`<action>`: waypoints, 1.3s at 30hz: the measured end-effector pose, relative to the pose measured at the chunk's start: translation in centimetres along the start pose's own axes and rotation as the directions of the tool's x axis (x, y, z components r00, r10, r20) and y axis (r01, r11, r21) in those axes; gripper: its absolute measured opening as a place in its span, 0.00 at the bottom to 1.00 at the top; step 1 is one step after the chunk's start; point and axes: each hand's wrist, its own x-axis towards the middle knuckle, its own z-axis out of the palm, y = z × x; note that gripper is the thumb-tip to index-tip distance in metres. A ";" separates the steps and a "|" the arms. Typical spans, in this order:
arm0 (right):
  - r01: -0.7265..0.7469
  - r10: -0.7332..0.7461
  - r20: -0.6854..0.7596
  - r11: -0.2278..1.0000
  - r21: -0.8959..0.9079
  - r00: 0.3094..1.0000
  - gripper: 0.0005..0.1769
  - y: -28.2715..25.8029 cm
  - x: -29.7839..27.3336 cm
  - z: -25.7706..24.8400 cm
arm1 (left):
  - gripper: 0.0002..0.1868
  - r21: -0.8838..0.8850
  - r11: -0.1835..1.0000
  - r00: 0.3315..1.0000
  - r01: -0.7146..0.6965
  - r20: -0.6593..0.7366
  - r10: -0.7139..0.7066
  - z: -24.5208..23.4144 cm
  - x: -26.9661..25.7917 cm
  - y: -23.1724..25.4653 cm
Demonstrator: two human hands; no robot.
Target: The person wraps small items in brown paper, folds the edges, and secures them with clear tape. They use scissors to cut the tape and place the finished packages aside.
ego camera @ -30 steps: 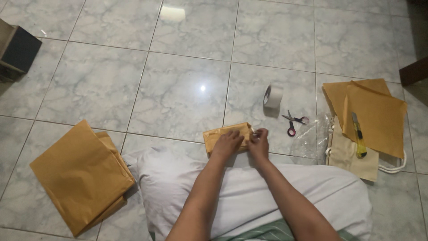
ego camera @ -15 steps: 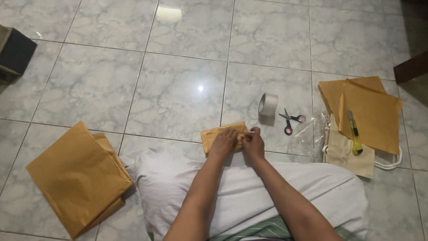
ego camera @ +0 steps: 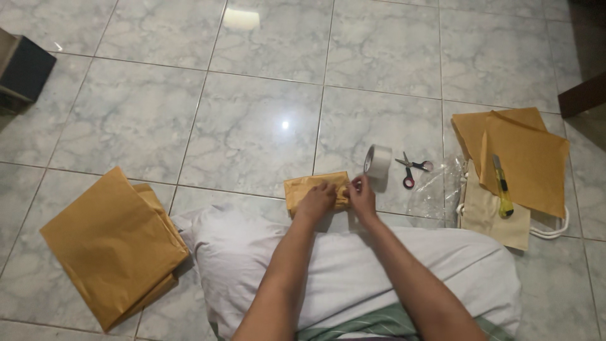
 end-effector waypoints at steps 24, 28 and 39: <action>-0.482 0.469 0.121 0.868 0.117 0.875 0.05 2.2 3.4 2.0 | 0.35 0.105 0.937 0.900 0.333 0.261 -0.350 -6.2 -2.6 5.5; -0.518 0.508 0.106 0.849 0.102 0.855 0.06 0.8 3.3 2.2 | 0.45 0.146 0.934 0.865 0.326 0.353 -0.357 -7.1 -2.4 5.9; -0.488 0.499 0.061 0.862 -0.140 0.864 0.13 -0.6 2.7 2.4 | 0.51 0.166 0.935 0.800 0.313 0.484 -0.354 -2.5 -1.4 5.3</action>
